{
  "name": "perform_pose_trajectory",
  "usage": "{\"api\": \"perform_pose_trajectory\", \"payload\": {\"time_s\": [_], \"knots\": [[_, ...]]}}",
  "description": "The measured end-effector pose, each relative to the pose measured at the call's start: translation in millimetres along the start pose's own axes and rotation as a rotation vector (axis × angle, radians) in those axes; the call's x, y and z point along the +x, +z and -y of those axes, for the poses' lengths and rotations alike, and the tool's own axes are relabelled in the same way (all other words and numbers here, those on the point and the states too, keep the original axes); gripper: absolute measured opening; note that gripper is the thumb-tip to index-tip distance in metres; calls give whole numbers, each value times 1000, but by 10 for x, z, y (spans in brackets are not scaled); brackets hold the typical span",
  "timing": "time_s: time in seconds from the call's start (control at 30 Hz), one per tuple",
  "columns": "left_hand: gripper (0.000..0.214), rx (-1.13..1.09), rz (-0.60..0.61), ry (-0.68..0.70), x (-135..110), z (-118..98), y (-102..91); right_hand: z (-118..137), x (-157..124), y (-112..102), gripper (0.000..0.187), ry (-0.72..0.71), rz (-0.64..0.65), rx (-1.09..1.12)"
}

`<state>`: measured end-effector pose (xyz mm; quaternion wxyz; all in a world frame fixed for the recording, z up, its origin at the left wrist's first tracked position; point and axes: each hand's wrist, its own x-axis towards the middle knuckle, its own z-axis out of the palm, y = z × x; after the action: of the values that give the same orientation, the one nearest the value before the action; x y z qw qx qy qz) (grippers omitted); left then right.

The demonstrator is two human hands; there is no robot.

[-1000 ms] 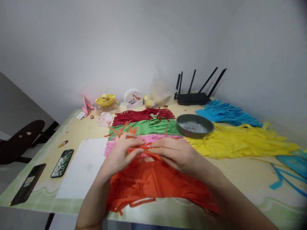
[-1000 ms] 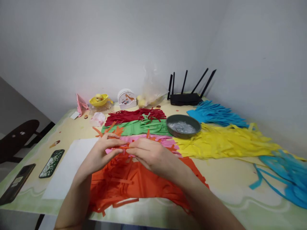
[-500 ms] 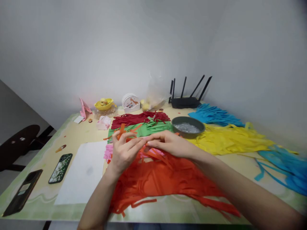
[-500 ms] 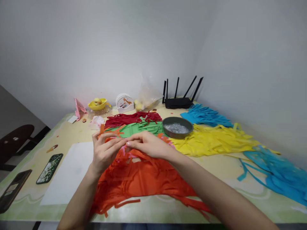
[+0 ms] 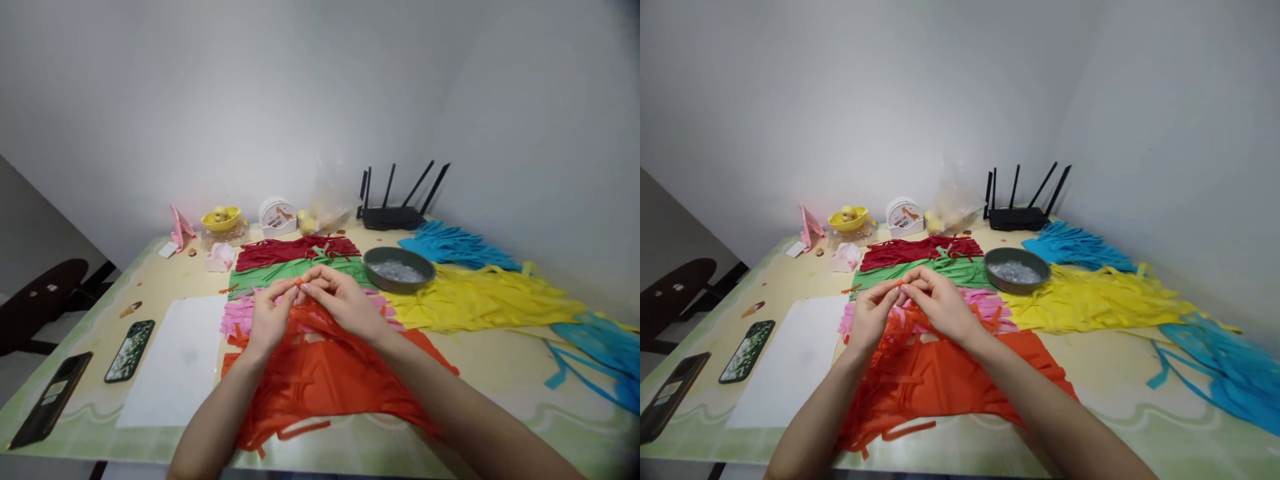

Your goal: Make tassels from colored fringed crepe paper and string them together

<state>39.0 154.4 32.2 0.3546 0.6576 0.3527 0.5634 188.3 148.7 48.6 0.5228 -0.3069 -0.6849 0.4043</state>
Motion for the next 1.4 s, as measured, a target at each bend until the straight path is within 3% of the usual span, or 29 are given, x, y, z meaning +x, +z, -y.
{"api": "perform_pose_trajectory", "payload": {"time_s": [0.1,0.2,0.27,0.3,0.37,0.47,0.57,0.7,0.87,1.17,1.4], "knots": [[24,-31,21,-65,43,39,12,-62,-5,76,12,-32,-101,-107],[25,0,-59,-100,100,65,-29,-128,50,-29,13,-153,-77,-402],[24,80,-139,-70,142,33,-102,-203,166,-333,17,-121,-44,-721],[23,116,-188,-37,160,3,-148,-256,239,-556,19,-24,-38,-899],[20,69,-247,-6,188,-63,-237,-405,382,-1079,26,152,-84,-1035],[19,-206,-166,-122,207,-96,-308,-730,507,-1767,24,406,-65,-1158],[20,-213,-80,-194,213,-14,-279,-1092,503,-2082,26,573,64,-1202],[23,-73,-7,-238,216,98,-169,-1414,440,-2138,28,665,181,-1219],[21,-61,56,-278,197,77,-57,-1471,410,-2250,27,683,168,-1191],[19,3,127,-256,165,26,-21,-1395,241,-2335,20,665,-65,-906],[20,-35,102,-234,177,18,-30,-1098,225,-2282,22,497,-343,-602]]}}
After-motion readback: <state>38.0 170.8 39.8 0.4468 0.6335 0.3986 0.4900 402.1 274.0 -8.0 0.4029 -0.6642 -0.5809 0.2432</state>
